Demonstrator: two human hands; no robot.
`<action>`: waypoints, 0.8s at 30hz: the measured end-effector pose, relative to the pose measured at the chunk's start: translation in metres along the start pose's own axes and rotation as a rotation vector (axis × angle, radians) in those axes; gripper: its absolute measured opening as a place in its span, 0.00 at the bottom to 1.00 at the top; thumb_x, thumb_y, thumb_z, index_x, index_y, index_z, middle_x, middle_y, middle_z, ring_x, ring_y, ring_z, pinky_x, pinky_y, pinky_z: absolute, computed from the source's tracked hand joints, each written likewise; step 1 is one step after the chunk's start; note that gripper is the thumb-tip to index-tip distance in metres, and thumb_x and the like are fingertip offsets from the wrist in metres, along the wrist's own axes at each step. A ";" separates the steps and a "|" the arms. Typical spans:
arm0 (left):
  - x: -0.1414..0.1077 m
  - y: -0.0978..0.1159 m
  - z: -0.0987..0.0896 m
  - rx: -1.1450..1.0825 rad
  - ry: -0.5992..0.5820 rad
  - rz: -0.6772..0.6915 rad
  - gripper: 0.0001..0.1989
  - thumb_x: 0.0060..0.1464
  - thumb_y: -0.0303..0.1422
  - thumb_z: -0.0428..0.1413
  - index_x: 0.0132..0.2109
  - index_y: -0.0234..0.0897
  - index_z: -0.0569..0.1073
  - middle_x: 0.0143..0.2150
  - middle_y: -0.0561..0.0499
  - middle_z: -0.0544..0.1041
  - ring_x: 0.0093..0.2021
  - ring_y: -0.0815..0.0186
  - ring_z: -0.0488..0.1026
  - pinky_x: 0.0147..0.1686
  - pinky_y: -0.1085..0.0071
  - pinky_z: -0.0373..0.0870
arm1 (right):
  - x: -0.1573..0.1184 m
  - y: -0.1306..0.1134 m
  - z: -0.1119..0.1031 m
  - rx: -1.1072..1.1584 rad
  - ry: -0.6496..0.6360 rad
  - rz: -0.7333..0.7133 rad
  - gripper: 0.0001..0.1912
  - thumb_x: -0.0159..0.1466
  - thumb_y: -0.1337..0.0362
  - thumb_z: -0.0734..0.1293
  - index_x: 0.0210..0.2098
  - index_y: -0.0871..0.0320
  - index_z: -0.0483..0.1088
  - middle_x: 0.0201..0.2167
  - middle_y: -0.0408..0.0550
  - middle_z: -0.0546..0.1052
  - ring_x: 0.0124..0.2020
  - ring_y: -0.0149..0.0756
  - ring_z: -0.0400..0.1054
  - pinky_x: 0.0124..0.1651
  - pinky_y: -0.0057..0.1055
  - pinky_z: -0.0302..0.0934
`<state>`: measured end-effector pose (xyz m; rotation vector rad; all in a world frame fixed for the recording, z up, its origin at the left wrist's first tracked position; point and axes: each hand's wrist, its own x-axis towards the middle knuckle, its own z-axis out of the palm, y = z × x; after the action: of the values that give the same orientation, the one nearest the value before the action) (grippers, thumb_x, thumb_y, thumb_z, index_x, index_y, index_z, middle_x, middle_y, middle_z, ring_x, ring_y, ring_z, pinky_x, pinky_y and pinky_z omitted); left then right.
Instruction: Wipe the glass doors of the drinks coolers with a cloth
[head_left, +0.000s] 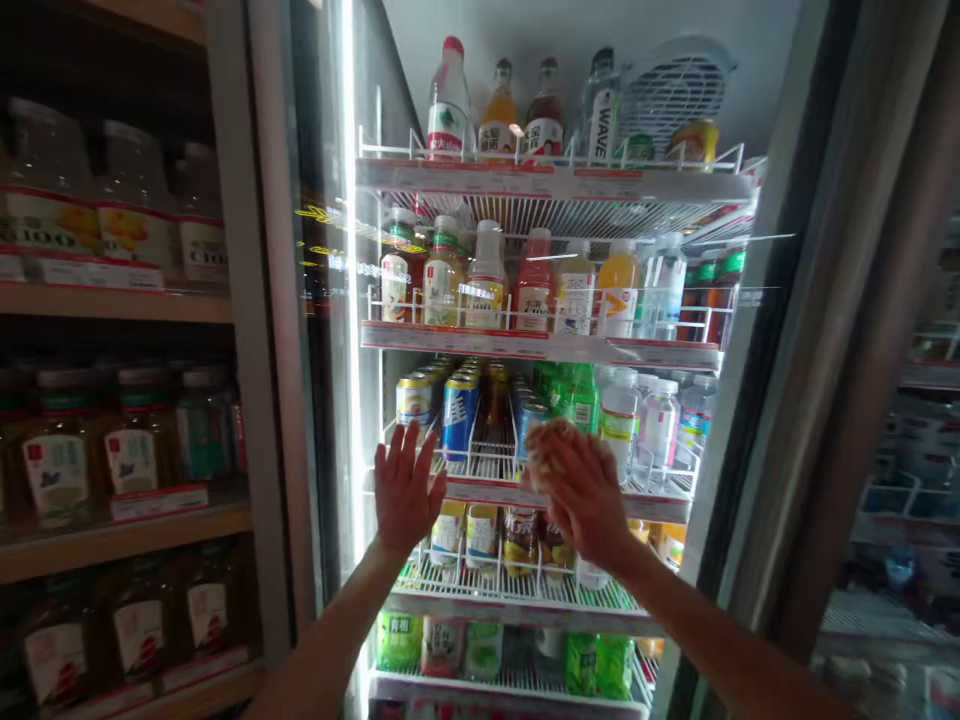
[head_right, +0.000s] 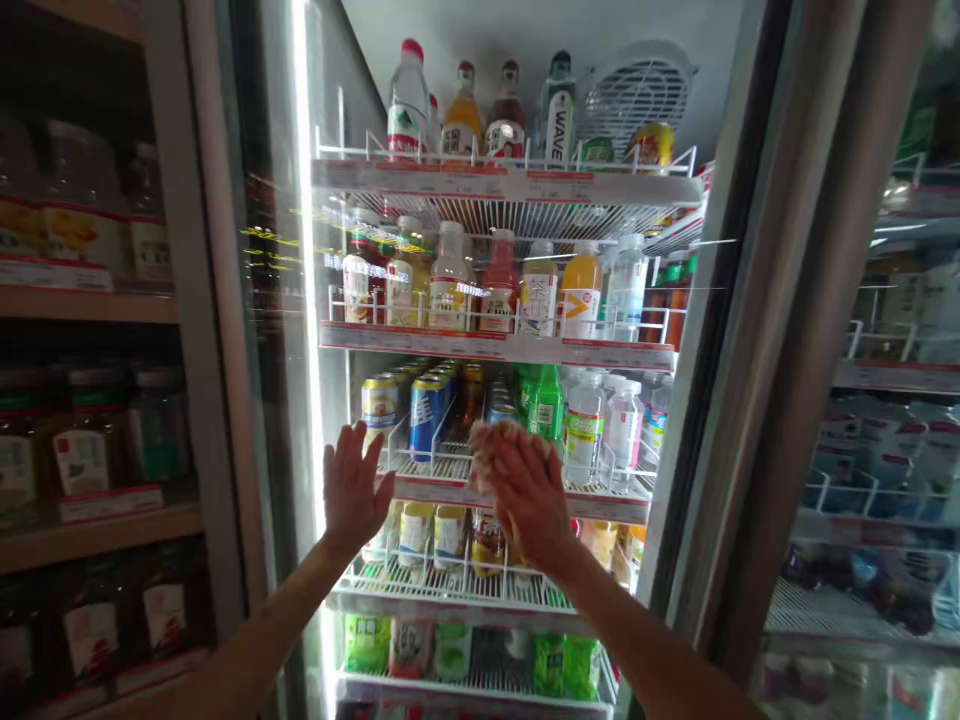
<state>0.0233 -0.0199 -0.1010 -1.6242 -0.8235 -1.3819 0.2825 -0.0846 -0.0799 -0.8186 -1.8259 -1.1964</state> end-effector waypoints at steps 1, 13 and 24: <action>0.000 0.000 0.000 0.002 -0.002 0.000 0.31 0.58 0.33 0.47 0.66 0.38 0.47 0.69 0.45 0.45 0.68 0.57 0.41 0.65 0.55 0.40 | -0.013 -0.007 0.002 0.026 -0.055 -0.086 0.17 0.60 0.65 0.61 0.49 0.50 0.69 0.63 0.43 0.60 0.67 0.42 0.42 0.67 0.47 0.36; 0.000 0.000 0.001 -0.016 0.009 -0.001 0.32 0.58 0.32 0.48 0.66 0.38 0.47 0.69 0.45 0.45 0.68 0.57 0.42 0.65 0.56 0.39 | -0.017 0.029 -0.018 -0.059 0.054 0.100 0.19 0.60 0.67 0.61 0.51 0.53 0.66 0.65 0.48 0.55 0.66 0.47 0.45 0.64 0.51 0.43; 0.000 -0.002 0.001 -0.023 -0.002 -0.013 0.32 0.57 0.33 0.48 0.66 0.40 0.46 0.69 0.47 0.45 0.68 0.57 0.42 0.65 0.56 0.40 | -0.036 0.079 -0.047 -0.204 0.148 0.252 0.27 0.60 0.68 0.62 0.58 0.51 0.59 0.67 0.51 0.48 0.65 0.52 0.46 0.62 0.58 0.46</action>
<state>0.0225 -0.0179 -0.1006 -1.6405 -0.8234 -1.4033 0.3783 -0.1047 -0.0663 -1.0133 -1.4500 -1.2554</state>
